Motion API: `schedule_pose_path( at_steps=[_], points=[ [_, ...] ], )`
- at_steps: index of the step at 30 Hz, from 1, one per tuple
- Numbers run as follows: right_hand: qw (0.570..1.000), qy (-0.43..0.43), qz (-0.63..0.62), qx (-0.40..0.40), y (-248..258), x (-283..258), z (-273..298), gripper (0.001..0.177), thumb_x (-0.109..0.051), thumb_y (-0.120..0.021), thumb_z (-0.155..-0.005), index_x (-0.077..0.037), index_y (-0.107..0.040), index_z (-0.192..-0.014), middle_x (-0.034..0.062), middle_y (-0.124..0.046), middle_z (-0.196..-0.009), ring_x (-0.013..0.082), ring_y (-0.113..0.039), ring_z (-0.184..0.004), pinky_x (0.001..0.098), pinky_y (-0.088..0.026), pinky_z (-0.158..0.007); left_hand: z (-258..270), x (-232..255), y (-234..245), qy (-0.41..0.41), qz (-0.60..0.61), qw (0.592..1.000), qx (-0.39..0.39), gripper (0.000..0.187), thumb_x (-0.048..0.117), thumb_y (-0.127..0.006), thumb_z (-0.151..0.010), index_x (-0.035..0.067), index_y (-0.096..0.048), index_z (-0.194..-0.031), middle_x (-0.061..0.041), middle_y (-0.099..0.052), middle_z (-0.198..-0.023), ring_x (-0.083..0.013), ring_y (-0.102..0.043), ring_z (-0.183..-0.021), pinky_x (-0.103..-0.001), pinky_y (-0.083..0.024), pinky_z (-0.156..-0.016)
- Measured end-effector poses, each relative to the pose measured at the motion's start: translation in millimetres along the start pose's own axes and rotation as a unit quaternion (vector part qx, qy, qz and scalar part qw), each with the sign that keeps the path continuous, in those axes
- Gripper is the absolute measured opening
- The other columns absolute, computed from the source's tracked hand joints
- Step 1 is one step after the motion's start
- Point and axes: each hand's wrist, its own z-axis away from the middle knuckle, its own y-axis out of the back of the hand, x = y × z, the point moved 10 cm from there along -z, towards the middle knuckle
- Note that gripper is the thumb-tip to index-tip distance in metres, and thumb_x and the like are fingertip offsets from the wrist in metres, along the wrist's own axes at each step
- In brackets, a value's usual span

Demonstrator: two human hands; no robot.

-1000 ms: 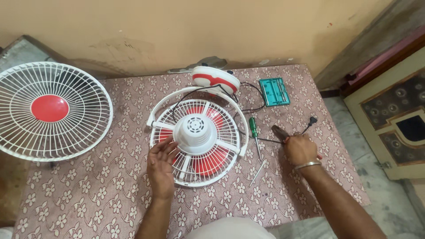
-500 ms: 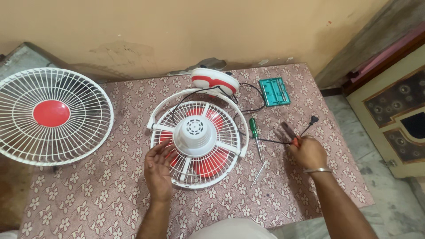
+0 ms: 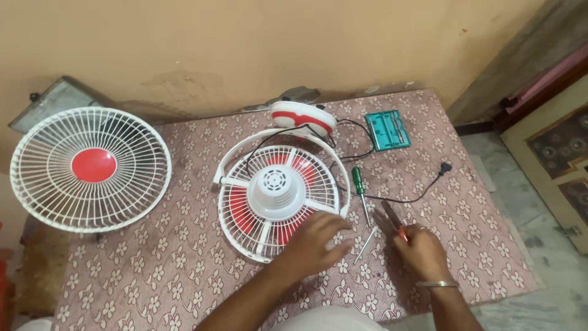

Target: The person disassembles a small white and red table fan on a patterned tablecloth. They remove the front grille, unscrew the central hub, and detach the motor housing from the fan cage using a screwdriver and pliers.

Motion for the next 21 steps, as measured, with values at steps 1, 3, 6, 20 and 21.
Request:
schedule_pose_path(
  at_steps=[1,3,6,20,21],
  points=[
    [1.0,-0.006,0.006,-0.007,1,0,5,0.031,-0.033,-0.067,-0.086,-0.005,-0.077,-0.095,0.0168,-0.074,-0.097,0.0353,-0.071,-0.09,0.0464,-0.056,-0.083,-15,6,-16,-0.015,-0.021,0.999,-0.048,0.036,0.032,-0.066,-0.099,0.005,-0.066,-0.122,-0.017,-0.069,-0.123,-0.0316,-0.064,-0.119,-0.049,-0.048,-0.105],
    [0.999,-0.018,0.02,-0.021,5,-3,15,0.033,-0.034,-0.065,-0.088,-0.004,-0.077,-0.094,0.0158,-0.074,-0.102,0.0349,-0.071,-0.094,0.0457,-0.055,-0.086,-40,12,-46,-0.029,-0.085,0.99,-0.107,0.041,0.034,-0.064,-0.097,0.004,-0.065,-0.125,-0.018,-0.067,-0.124,-0.0337,-0.061,-0.122,-0.054,-0.041,-0.109],
    [0.999,-0.038,0.006,-0.011,16,-6,29,0.033,-0.033,-0.063,-0.09,-0.004,-0.078,-0.096,0.0124,-0.074,-0.112,0.0335,-0.072,-0.096,0.0447,-0.057,-0.087,-75,-5,-84,0.006,-0.208,0.964,-0.163,0.045,0.033,-0.062,-0.095,0.004,-0.061,-0.13,-0.02,-0.065,-0.125,-0.0365,-0.055,-0.127,-0.061,-0.028,-0.117],
    [0.999,0.004,-0.008,0.05,7,11,40,0.034,-0.034,-0.065,-0.09,-0.003,-0.078,-0.097,0.0131,-0.074,-0.115,0.0372,-0.071,-0.094,0.0461,-0.057,-0.085,-151,-88,-159,0.176,-0.261,0.924,-0.216,0.038,0.005,-0.054,-0.102,0.006,-0.055,-0.141,-0.024,-0.064,-0.128,-0.0346,-0.072,-0.101,-0.049,-0.058,-0.09],
    [0.998,0.015,-0.016,0.059,8,11,40,0.034,-0.033,-0.065,-0.09,-0.003,-0.078,-0.095,0.0128,-0.074,-0.115,0.0368,-0.072,-0.095,0.0458,-0.057,-0.085,-153,-78,-148,0.188,-0.185,0.947,-0.182,0.047,-0.002,-0.052,-0.1,0.004,-0.048,-0.147,-0.029,-0.059,-0.13,-0.0366,-0.074,-0.093,-0.045,-0.065,-0.074]
  ],
)
